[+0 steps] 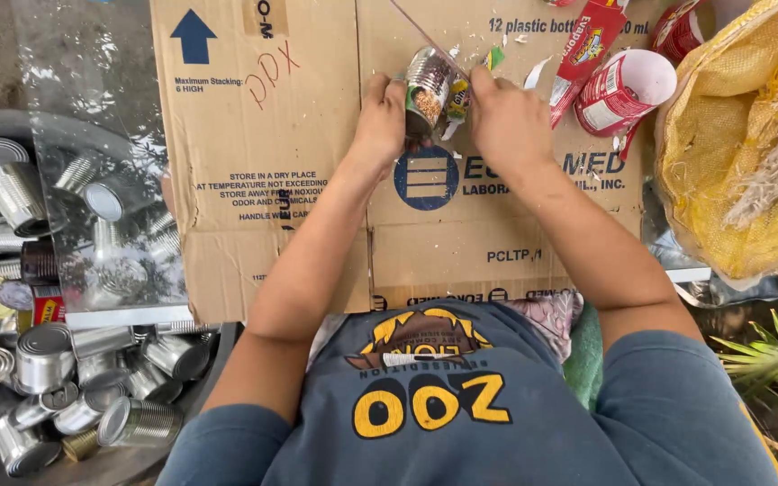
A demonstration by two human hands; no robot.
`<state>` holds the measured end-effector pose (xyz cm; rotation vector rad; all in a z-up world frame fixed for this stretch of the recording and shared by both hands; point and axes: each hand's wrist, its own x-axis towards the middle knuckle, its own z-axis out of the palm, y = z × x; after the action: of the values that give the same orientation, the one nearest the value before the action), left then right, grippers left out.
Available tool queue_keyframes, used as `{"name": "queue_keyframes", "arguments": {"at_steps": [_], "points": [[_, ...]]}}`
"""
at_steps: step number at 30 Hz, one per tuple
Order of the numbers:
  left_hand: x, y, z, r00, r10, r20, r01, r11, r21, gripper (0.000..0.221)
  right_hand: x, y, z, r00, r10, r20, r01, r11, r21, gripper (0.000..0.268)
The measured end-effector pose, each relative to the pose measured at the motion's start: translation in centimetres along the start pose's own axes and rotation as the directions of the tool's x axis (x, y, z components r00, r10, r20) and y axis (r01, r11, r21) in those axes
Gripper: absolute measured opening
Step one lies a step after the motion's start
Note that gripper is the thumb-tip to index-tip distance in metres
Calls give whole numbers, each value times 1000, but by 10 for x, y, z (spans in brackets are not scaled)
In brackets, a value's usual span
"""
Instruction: Removing labels from metal cans using hands and a knife for recycling
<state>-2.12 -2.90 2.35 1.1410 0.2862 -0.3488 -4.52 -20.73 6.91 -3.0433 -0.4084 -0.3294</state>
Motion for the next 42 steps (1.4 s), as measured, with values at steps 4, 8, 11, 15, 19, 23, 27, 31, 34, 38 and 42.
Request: {"name": "queue_keyframes", "arguments": {"at_steps": [4,8,11,15,19,23,27,31,34,38,42], "points": [[14,-19,-13,999,-31,26,32,999,-36,27,-16,-15,-9,996,-69,55,73,994,-81,22],[3,-22,-9,997,56,-46,-44,972,229,52,-10,-4,-3,995,-86,40,90,992,-89,13],[-4,-19,1,983,178,-48,-159,948,275,45,-8,-15,-18,991,-74,113,87,989,-119,9],[20,-45,-10,960,277,36,-279,941,191,24,-3,5,-9,975,-72,209,115,972,-203,13],[-19,4,8,975,211,-64,-155,863,481,31,9,21,1,983,-12,182,8,1000,22,10],[21,-27,-20,990,-131,-52,131,991,-2,49,-4,13,-2,925,154,348,-381,408,830,12],[14,-2,-16,971,-235,45,240,952,-191,45,-14,19,-2,851,114,513,-499,-132,857,13],[-3,15,-11,970,-224,99,236,963,-132,52,-18,21,14,859,91,504,-495,-108,862,12],[-1,12,-16,971,-207,122,213,976,-39,53,-14,21,20,864,73,499,-490,-112,865,11],[0,10,-18,970,-211,117,212,977,4,52,-15,13,9,900,89,426,-431,42,901,9],[-10,25,-12,979,-206,-2,206,978,-18,54,-32,-17,-26,993,59,103,-111,767,632,19]]}}
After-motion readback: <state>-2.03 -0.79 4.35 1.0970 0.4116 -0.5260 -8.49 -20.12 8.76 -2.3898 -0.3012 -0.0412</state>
